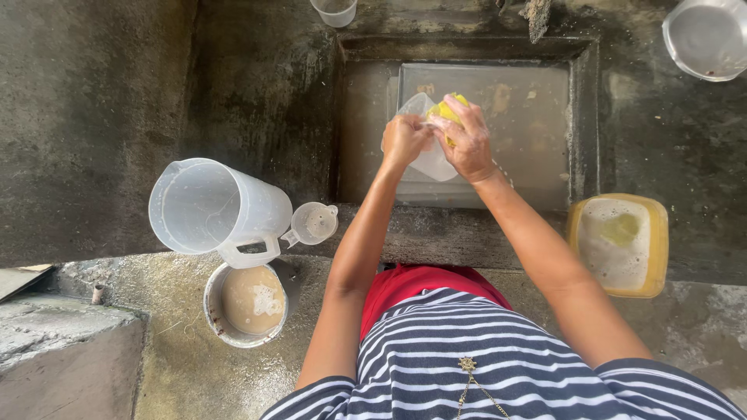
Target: The person washes several plastic containers and pitchers by hand using a sponge and soapy water, rinsing them under a faucet in a concrete sink.
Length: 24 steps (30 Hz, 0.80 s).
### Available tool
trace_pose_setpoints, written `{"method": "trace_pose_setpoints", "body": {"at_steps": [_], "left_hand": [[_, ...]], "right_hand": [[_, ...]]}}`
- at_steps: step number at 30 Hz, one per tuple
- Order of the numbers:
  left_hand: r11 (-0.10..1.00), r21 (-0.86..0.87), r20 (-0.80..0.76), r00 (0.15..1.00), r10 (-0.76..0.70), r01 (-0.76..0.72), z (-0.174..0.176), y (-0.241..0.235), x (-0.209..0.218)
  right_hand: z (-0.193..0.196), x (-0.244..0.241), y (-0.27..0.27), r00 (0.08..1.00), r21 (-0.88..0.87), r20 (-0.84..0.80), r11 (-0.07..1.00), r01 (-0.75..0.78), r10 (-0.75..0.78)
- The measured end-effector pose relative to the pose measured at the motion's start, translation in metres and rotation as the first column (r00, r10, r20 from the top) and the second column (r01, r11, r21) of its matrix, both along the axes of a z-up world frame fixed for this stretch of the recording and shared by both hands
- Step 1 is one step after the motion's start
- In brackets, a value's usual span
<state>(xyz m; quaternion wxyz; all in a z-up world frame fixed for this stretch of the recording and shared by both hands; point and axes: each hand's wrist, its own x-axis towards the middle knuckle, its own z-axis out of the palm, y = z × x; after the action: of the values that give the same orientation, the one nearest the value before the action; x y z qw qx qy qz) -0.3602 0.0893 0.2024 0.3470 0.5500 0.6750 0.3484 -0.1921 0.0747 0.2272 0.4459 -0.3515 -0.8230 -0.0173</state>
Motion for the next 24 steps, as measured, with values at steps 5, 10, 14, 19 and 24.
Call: {"method": "trace_pose_setpoints", "body": {"at_steps": [5, 10, 14, 19, 24], "left_hand": [[0.994, -0.002, 0.507, 0.857, -0.095, 0.111, -0.017, 0.005, -0.009], [0.987, -0.033, 0.503, 0.856, -0.121, 0.158, -0.016, 0.002, -0.007], [0.979, 0.05, 0.166, 0.965, -0.204, 0.199, 0.003, -0.003, -0.01], [0.907, 0.089, -0.131, 0.907, -0.4, 0.412, 0.023, -0.01, -0.003], [0.965, 0.018, -0.042, 0.965, -0.26, 0.261, 0.023, -0.001, 0.006]], "right_hand": [[-0.007, 0.024, -0.018, 0.999, -0.042, -0.031, 0.999, 0.033, -0.034], [-0.005, 0.043, -0.032, 0.998, -0.052, 0.039, 0.998, 0.047, -0.045], [0.004, 0.049, -0.028, 0.952, -0.43, -0.305, 0.894, -0.126, -0.012], [0.008, 0.05, 0.003, 0.516, -0.597, -0.777, 0.163, -0.785, -0.362], [-0.015, 0.052, -0.003, 0.578, -0.643, -0.739, 0.105, -0.759, -0.345]]}}
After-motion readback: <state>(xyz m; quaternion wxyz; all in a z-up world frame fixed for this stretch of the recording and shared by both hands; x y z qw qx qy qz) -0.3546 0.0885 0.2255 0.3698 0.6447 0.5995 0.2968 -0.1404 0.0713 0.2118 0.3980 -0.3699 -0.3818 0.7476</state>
